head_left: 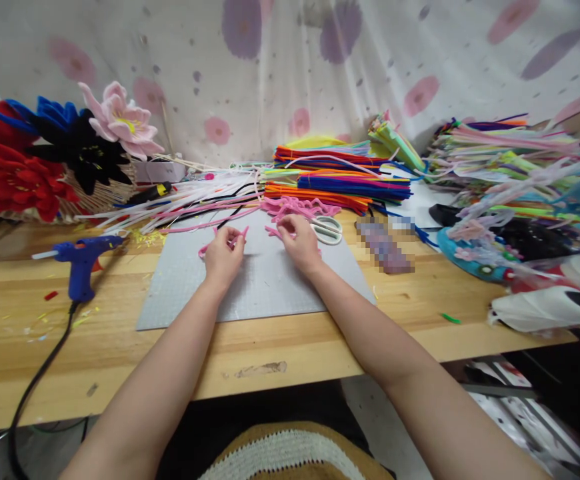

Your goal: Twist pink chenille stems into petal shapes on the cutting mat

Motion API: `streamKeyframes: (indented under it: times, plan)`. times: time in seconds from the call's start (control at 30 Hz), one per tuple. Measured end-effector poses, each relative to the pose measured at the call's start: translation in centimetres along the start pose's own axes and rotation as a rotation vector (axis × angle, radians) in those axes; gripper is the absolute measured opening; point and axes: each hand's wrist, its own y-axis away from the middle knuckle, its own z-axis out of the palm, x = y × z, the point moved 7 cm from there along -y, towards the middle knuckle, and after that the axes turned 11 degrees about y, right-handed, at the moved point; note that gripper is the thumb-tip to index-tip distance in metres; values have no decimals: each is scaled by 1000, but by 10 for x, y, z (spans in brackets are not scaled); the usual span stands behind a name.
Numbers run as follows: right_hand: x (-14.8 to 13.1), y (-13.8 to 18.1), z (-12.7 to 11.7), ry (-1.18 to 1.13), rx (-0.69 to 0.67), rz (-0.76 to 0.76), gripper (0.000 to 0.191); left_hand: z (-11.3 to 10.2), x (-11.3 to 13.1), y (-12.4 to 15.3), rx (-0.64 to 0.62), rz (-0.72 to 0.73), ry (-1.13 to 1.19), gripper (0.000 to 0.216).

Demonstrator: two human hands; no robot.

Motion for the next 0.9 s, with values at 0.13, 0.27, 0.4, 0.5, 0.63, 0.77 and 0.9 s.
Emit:
streamKeyframes:
  times: [0.13,0.27,0.4,0.5,0.63,0.77,0.9]
  plan:
    - [-11,11,29,-342,-150,139,9,6,3,2,-56,14,-20,12]
    - [-9,13,45,-573,-218,251,18,12,5,4,-126,-2,-39,10]
    - [1,11,42,-673,-166,329,28,16,2,4,-182,-21,2,12]
    - [5,10,38,-692,-128,334,31,22,-3,4,-243,-47,61,16]
    - [-3,10,41,-631,-205,240,29,27,-10,3,-240,-167,336,17]
    - [-10,12,45,-584,-268,173,26,26,-15,3,-158,-350,617,20]
    - [-12,13,50,-598,-331,164,27,30,-8,5,-198,-380,699,19]
